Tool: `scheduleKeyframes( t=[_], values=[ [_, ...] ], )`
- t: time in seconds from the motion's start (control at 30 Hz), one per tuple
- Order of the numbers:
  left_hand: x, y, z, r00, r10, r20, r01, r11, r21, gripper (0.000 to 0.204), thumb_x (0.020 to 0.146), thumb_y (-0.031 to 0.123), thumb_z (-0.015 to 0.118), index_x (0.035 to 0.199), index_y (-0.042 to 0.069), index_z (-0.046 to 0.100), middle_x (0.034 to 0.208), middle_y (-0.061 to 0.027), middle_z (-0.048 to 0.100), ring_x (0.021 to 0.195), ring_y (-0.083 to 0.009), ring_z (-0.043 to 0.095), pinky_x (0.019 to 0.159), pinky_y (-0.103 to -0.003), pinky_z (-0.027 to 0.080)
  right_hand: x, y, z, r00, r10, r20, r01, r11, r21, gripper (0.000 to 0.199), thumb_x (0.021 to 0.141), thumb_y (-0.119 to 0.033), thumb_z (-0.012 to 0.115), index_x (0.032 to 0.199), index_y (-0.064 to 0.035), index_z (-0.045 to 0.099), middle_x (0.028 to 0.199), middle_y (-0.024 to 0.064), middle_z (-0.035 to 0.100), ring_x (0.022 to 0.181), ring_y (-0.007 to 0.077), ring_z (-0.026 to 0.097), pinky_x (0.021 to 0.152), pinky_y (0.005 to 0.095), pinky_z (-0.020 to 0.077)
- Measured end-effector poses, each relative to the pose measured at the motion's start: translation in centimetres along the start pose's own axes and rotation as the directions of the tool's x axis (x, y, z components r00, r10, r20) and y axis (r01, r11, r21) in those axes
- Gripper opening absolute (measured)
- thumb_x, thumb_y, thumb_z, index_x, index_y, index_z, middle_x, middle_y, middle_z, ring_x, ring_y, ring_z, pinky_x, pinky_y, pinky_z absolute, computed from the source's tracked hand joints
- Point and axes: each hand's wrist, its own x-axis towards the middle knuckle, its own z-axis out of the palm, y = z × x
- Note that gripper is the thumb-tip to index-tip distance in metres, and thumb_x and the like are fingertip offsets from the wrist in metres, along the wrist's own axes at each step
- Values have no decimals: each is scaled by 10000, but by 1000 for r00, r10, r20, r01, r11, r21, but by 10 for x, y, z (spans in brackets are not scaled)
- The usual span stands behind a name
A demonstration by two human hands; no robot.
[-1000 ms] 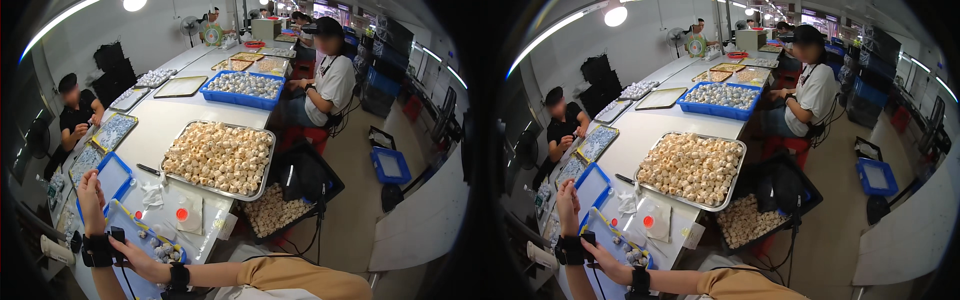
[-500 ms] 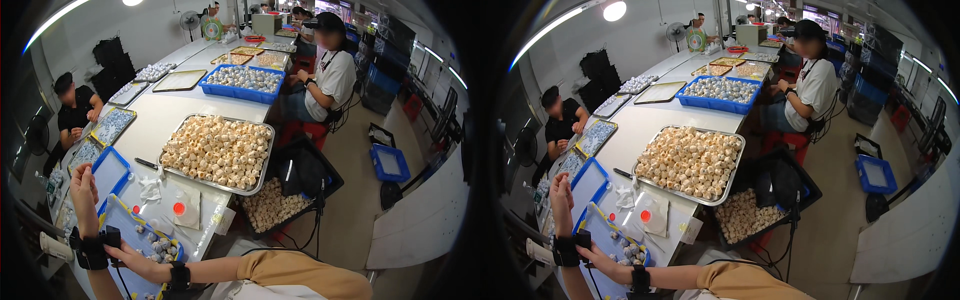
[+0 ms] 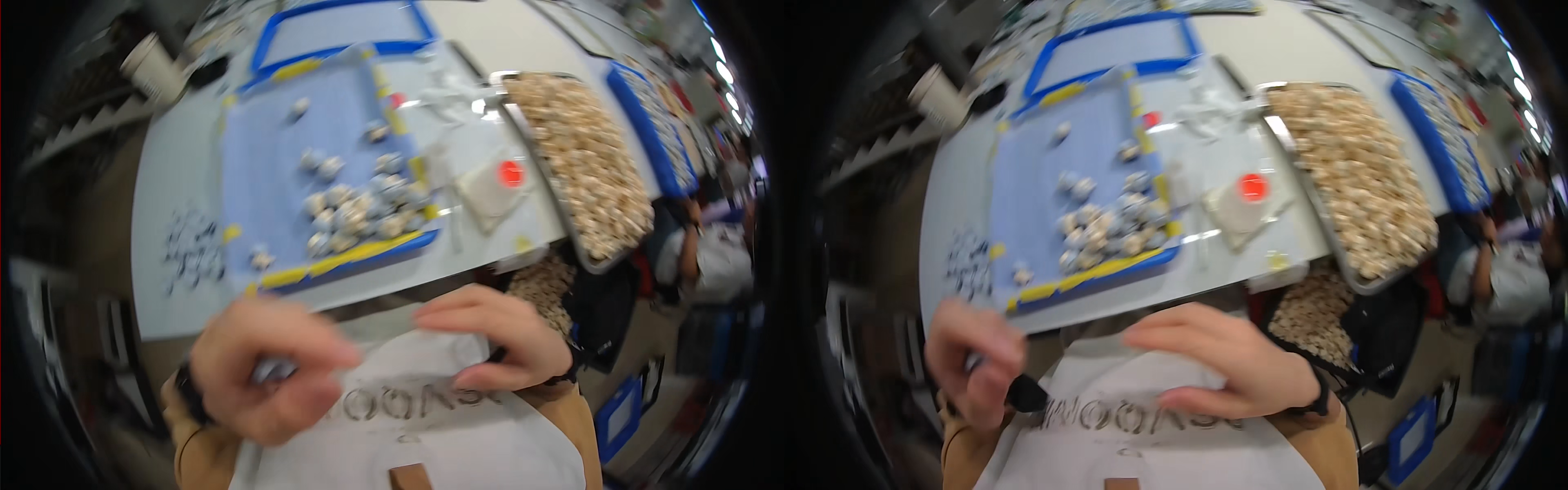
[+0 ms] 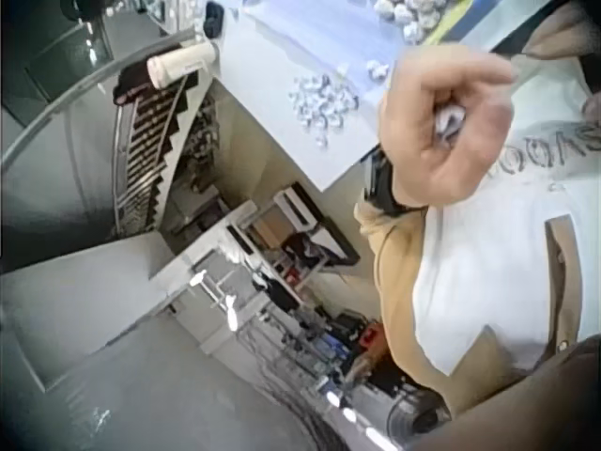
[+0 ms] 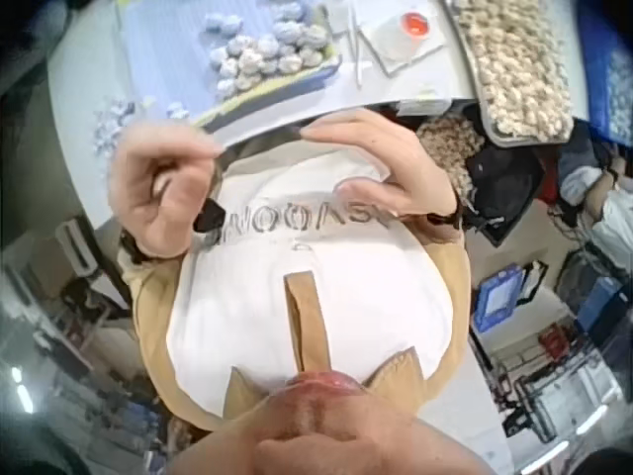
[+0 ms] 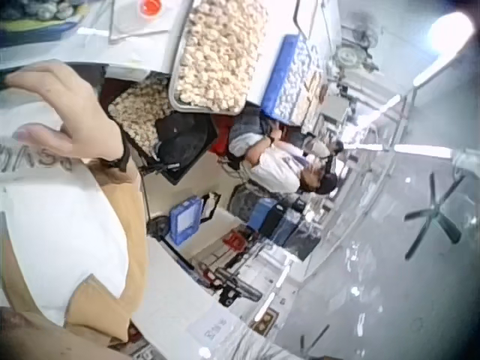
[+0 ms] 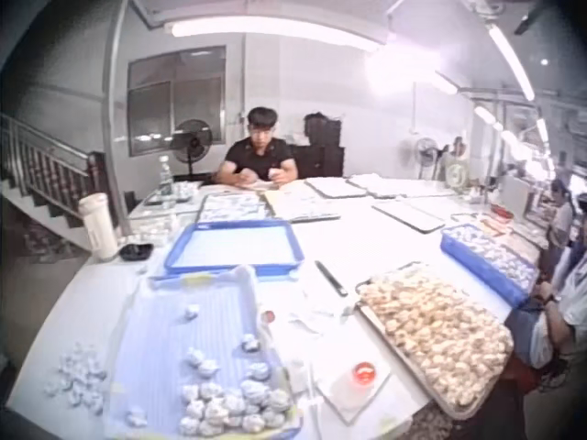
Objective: The person assembles small, two-part figurines by picking up a light blue base and a beige top, applying a small amount of liquid adhesive from a bottle, and pressing the parts together. The completed figures are placed onto a blue tray. The process is repeated continuously in a workshop setting.
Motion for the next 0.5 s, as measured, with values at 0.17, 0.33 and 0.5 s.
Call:
scheduleKeyframes(
  t=[0.17, 0.33, 0.5],
  values=[
    [-2, -18, -2, 828, -534, 171, 491, 542, -682, 201, 870, 182, 515, 964, 7, 491, 599, 35, 423, 511, -31, 362, 481, -176, 288, -4, 24, 17, 989, 147, 22, -148, 985, 82, 436, 742, -155, 651, 1110, 47, 532, 1087, 179, 567, 981, 273, 551, 825, 331, 431],
    [-4, -30, 5, 963, -256, -87, 223, 933, -283, 215, 856, 201, 551, 924, 12, 473, 567, 16, 430, 429, -41, 333, 403, -192, 265, -1, 27, 16, 979, 165, -119, -155, 984, 85, 388, 699, -107, 641, 1048, 47, 571, 1020, 173, 600, 939, 287, 573, 825, 336, 436],
    [-10, -50, 14, 984, 166, 67, -173, 978, 114, 160, 787, 93, 631, 892, -13, 571, 601, -58, 564, 415, -122, 458, 372, -243, 355, -2, 29, 19, 970, 146, -196, -116, 981, 157, 320, 718, -85, 623, 1009, 44, 584, 946, 157, 628, 885, 268, 593, 782, 327, 456]
  ],
)
